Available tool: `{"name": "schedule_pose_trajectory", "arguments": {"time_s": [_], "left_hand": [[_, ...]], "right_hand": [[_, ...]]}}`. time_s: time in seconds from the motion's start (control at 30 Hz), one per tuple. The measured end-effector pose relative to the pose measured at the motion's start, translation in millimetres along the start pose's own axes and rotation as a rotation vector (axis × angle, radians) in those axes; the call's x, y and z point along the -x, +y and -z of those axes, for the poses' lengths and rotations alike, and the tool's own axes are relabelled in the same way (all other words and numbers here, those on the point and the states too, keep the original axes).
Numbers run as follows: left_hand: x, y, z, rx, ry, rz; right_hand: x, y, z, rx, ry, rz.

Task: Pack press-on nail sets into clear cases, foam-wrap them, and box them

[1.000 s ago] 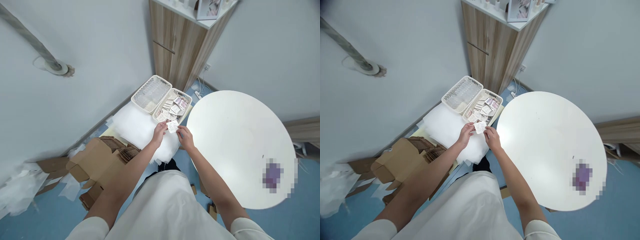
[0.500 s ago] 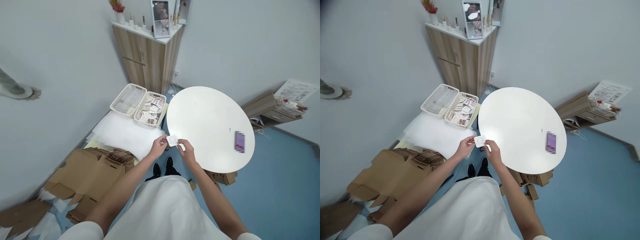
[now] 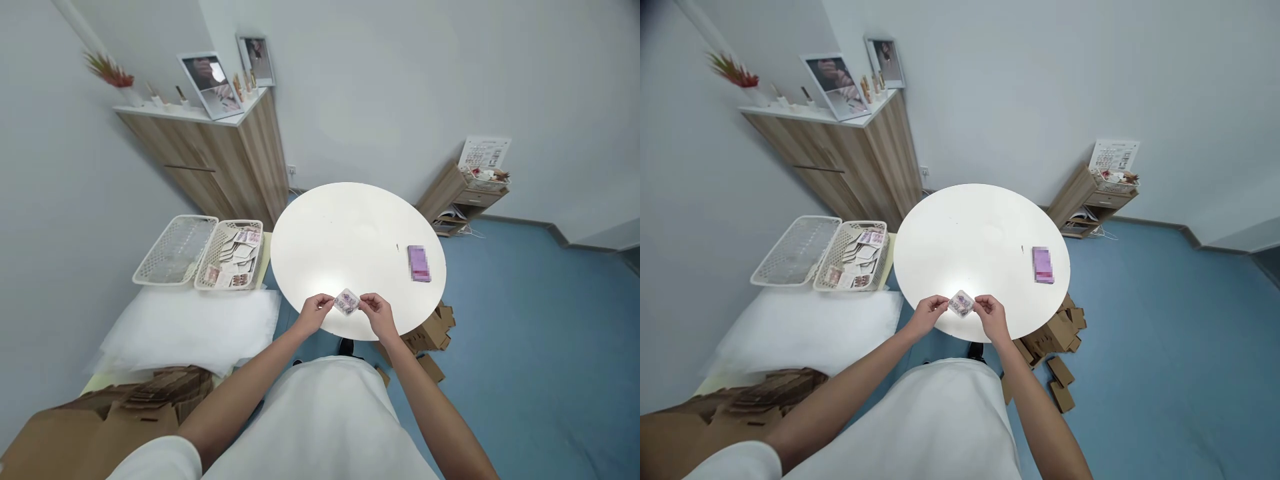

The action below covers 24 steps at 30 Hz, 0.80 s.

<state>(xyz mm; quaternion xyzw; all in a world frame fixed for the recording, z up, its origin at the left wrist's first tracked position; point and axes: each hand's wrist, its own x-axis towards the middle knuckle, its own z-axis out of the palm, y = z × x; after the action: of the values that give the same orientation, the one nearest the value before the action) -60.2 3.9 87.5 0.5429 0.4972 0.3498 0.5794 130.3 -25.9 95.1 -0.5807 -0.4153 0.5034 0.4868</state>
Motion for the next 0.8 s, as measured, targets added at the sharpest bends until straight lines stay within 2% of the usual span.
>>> {"name": "schedule_pose_trajectory", "arguments": {"time_s": [0.2,0.37,0.57,0.8], "left_hand": [[-22,9,-50.8,0.217,0.013,0.191],[-37,7,-78.7,0.214,0.110,0.226],[-49,-1,-81.9,0.141,0.125,0.231],[-61,-1,-69.8,0.115,-0.006,0.240]], "right_hand": [[-23,7,41,-0.164,0.048,-0.097],[-35,15,57,-0.187,-0.018,-0.169],[-50,23,75,-0.082,-0.090,-0.212],[-76,8,75,0.049,-0.208,-0.213]]}}
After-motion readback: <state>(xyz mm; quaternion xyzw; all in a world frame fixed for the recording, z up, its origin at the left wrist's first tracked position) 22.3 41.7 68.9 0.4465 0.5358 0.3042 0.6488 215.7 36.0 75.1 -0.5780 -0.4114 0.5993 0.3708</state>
